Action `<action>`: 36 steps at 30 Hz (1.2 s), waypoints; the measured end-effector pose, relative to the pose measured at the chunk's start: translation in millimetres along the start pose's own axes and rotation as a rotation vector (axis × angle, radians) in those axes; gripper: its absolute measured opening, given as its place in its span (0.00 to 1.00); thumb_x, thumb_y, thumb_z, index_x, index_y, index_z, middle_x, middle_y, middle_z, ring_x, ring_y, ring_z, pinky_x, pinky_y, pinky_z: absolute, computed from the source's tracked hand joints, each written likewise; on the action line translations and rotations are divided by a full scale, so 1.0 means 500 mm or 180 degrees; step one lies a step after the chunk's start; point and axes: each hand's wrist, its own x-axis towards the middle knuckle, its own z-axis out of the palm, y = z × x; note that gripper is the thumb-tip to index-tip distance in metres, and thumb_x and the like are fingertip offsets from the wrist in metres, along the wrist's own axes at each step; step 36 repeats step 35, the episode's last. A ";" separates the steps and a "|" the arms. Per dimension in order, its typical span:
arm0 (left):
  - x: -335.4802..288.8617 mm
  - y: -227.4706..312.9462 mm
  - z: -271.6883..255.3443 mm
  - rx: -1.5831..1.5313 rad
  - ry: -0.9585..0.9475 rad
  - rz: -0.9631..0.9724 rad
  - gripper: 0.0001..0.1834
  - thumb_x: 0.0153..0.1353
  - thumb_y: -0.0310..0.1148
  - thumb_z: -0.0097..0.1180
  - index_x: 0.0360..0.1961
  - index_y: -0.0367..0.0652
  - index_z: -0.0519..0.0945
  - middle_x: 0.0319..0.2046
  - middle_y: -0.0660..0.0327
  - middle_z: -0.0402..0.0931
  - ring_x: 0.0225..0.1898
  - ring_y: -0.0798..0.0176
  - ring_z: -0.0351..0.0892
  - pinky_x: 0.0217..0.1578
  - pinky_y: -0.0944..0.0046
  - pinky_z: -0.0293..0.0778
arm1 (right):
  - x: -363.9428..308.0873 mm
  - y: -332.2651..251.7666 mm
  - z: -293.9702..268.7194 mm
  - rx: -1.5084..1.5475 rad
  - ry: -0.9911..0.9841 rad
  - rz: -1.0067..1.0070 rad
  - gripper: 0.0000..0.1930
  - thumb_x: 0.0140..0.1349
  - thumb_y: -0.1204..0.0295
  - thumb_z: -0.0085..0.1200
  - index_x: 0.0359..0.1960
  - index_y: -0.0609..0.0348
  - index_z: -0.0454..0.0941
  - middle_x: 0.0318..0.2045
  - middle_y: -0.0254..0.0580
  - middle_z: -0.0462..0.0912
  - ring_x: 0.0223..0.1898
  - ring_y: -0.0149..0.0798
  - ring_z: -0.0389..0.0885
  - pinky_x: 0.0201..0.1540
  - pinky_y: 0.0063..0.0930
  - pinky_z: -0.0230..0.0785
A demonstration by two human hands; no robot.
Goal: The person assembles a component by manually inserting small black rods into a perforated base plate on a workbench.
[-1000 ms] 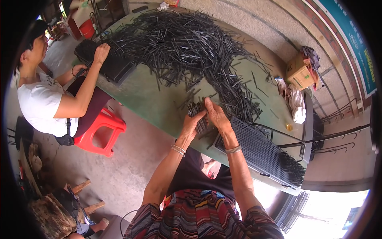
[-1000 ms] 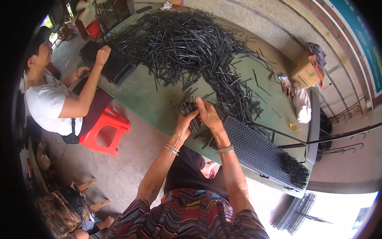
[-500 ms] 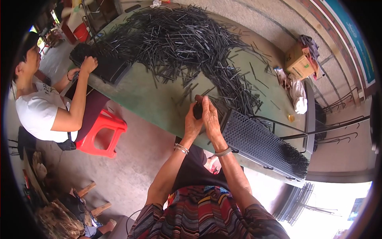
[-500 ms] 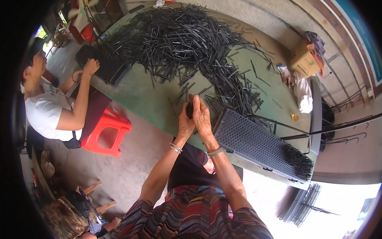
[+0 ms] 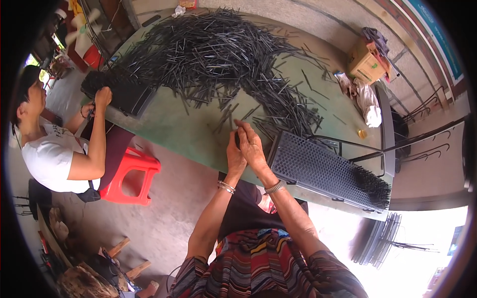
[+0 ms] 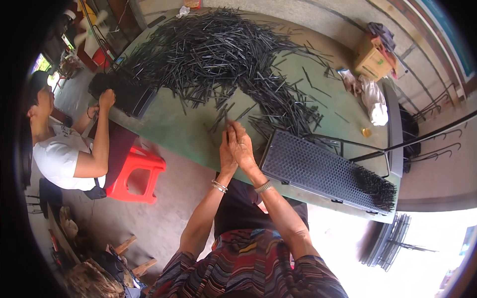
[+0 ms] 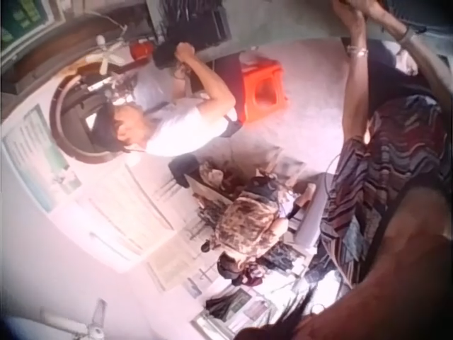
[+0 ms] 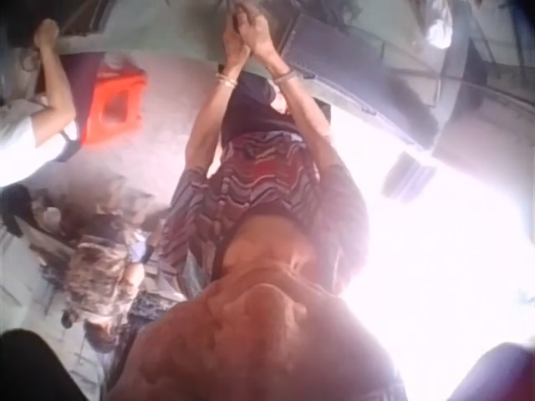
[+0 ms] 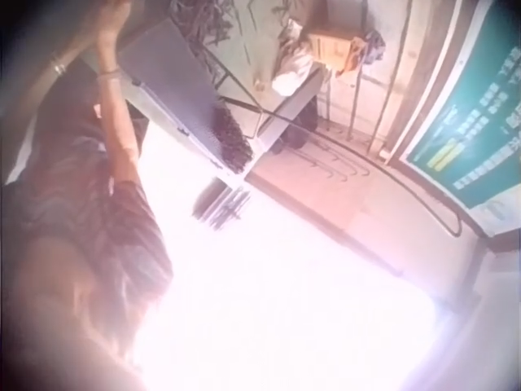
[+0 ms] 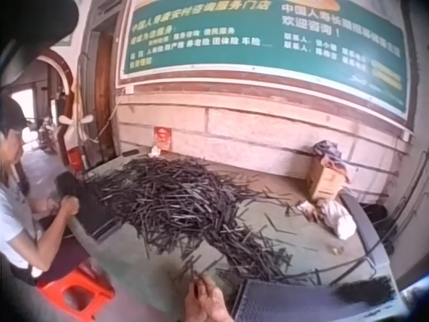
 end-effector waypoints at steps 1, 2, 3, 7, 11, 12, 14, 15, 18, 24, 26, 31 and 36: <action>-0.002 0.000 -0.003 0.0267 0.0018 -0.0157 0.25 0.56 0.36 0.61 0.53 0.43 0.67 0.41 0.59 0.75 0.45 0.64 0.75 0.45 0.66 0.70 | -0.004 -0.008 0.003 0.0263 -0.0048 0.0047 0.19 0.69 0.62 0.44 0.54 0.62 0.71 0.45 0.50 0.78 0.49 0.43 0.75 0.53 0.30 0.64; -0.002 -0.006 -0.006 0.0278 0.0018 -0.0151 0.25 0.56 0.36 0.61 0.53 0.43 0.67 0.41 0.59 0.75 0.45 0.64 0.75 0.45 0.66 0.70 | -0.005 -0.026 0.005 0.0528 -0.0105 0.0088 0.21 0.70 0.60 0.43 0.58 0.61 0.68 0.49 0.49 0.76 0.53 0.40 0.72 0.57 0.27 0.61; -0.002 -0.013 -0.006 -0.0067 0.0107 -0.0032 0.24 0.56 0.35 0.61 0.51 0.41 0.68 0.40 0.59 0.76 0.44 0.65 0.75 0.44 0.66 0.70 | -0.006 -0.036 0.005 0.0540 -0.0106 0.0084 0.21 0.70 0.60 0.43 0.58 0.61 0.68 0.49 0.49 0.76 0.53 0.40 0.72 0.57 0.27 0.61; 0.034 0.024 0.015 -0.0496 0.0842 0.0095 0.11 0.56 0.26 0.59 0.37 0.31 0.73 0.33 0.58 0.77 0.36 0.66 0.77 0.38 0.69 0.72 | 0.014 -0.053 -0.034 0.0641 0.0089 0.0161 0.27 0.70 0.53 0.40 0.62 0.61 0.64 0.58 0.47 0.70 0.61 0.38 0.65 0.62 0.29 0.56; 0.054 0.071 0.009 -0.2328 0.0625 -0.1403 0.02 0.54 0.20 0.58 0.28 0.32 0.77 0.24 0.56 0.77 0.26 0.63 0.78 0.30 0.65 0.76 | 0.002 -0.097 -0.090 0.1364 0.0437 0.0477 0.31 0.71 0.50 0.34 0.61 0.67 0.63 0.59 0.51 0.70 0.62 0.44 0.66 0.63 0.34 0.57; 0.048 0.096 0.019 -0.2722 0.0628 -0.1645 0.03 0.54 0.22 0.58 0.29 0.32 0.77 0.25 0.56 0.77 0.26 0.63 0.78 0.30 0.64 0.76 | -0.007 -0.103 -0.096 0.1468 0.0616 0.0466 0.31 0.71 0.50 0.33 0.60 0.69 0.64 0.58 0.51 0.71 0.62 0.44 0.66 0.64 0.35 0.57; 0.035 0.096 0.027 -0.3168 0.0246 -0.1969 0.08 0.56 0.28 0.59 0.34 0.33 0.79 0.29 0.58 0.79 0.30 0.64 0.78 0.37 0.65 0.76 | -0.026 -0.096 -0.089 0.1610 0.0853 0.0298 0.30 0.72 0.51 0.33 0.58 0.68 0.66 0.56 0.51 0.72 0.61 0.43 0.67 0.63 0.33 0.57; 0.017 0.115 0.051 -0.3158 0.0248 -0.2077 0.09 0.57 0.29 0.59 0.36 0.34 0.79 0.31 0.59 0.79 0.33 0.64 0.79 0.41 0.66 0.75 | -0.032 -0.086 -0.083 0.1523 0.1003 0.0270 0.27 0.73 0.54 0.32 0.56 0.68 0.67 0.55 0.52 0.73 0.58 0.42 0.69 0.62 0.32 0.57; -0.025 0.131 0.072 -0.3414 -0.0127 -0.2144 0.10 0.58 0.29 0.58 0.40 0.35 0.80 0.36 0.61 0.80 0.40 0.65 0.78 0.47 0.68 0.71 | -0.070 -0.089 -0.091 0.0496 0.1031 0.0038 0.24 0.73 0.55 0.34 0.55 0.63 0.71 0.49 0.41 0.78 0.49 0.33 0.73 0.55 0.25 0.63; -0.085 0.222 0.060 -0.1984 -0.0749 -0.2089 0.08 0.51 0.22 0.61 0.34 0.34 0.79 0.25 0.58 0.79 0.23 0.63 0.78 0.23 0.64 0.76 | -0.108 -0.138 -0.247 0.0487 -0.0096 0.0509 0.19 0.66 0.64 0.52 0.48 0.70 0.74 0.31 0.39 0.78 0.24 0.28 0.74 0.23 0.23 0.68; -0.104 0.235 0.069 -0.2008 -0.1145 -0.2145 0.07 0.51 0.22 0.61 0.32 0.34 0.78 0.23 0.58 0.78 0.21 0.64 0.78 0.23 0.65 0.75 | -0.115 -0.157 -0.285 0.0893 -0.0558 0.0968 0.16 0.64 0.70 0.55 0.45 0.72 0.73 0.29 0.42 0.77 0.22 0.30 0.76 0.21 0.24 0.69; -0.140 0.271 0.102 -0.1871 -0.1142 -0.2579 0.07 0.54 0.24 0.60 0.34 0.34 0.78 0.23 0.57 0.78 0.22 0.63 0.78 0.25 0.66 0.75 | -0.143 -0.148 -0.344 0.1084 -0.0429 0.1210 0.08 0.62 0.74 0.55 0.33 0.67 0.71 0.24 0.39 0.77 0.21 0.30 0.75 0.24 0.24 0.69; -0.156 0.260 0.112 -0.1727 -0.1215 -0.2369 0.12 0.55 0.26 0.61 0.40 0.33 0.78 0.26 0.55 0.80 0.23 0.63 0.79 0.25 0.66 0.75 | -0.161 -0.136 -0.367 0.0941 -0.0521 0.1219 0.08 0.63 0.73 0.55 0.32 0.65 0.71 0.24 0.40 0.77 0.24 0.30 0.77 0.28 0.25 0.73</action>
